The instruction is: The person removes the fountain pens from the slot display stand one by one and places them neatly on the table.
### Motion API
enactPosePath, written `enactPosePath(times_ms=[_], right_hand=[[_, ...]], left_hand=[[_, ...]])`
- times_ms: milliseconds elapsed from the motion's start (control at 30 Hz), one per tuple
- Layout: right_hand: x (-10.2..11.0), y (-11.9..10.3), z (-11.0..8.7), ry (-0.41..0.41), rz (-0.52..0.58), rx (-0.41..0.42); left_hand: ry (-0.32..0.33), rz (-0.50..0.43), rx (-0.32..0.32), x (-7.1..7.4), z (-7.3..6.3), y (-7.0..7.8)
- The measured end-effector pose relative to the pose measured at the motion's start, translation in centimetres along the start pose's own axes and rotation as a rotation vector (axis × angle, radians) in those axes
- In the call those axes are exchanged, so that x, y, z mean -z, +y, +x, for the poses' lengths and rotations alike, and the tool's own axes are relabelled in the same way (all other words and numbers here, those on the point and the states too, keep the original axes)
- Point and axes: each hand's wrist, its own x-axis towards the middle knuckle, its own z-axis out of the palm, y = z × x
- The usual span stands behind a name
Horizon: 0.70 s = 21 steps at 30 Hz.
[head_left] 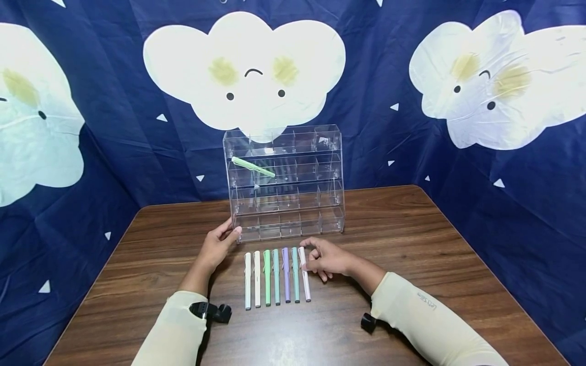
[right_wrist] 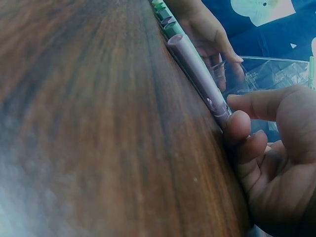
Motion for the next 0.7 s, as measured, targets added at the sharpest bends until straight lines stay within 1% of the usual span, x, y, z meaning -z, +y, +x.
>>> enactPosePath(times_ms=[133, 267, 433, 700], right_hand=[[0.0, 0.0, 0.0, 0.002, 0.013, -0.001], [-0.1, 0.1, 0.1, 0.001, 0.028, 0.010], [0.0, -0.1, 0.2, 0.014, 0.036, 0.022], [0.5, -1.0, -0.3, 0.049, -0.006, 0.061]], left_hand=[[0.000, -0.001, -0.013, 0.0, 0.0, 0.0], [0.010, 0.019, -0.021, 0.2, -0.1, -0.1], [0.003, 0.030, -0.014, 0.2, -0.2, 0.1], [0.002, 0.019, -0.002, 0.0, -0.2, 0.2]])
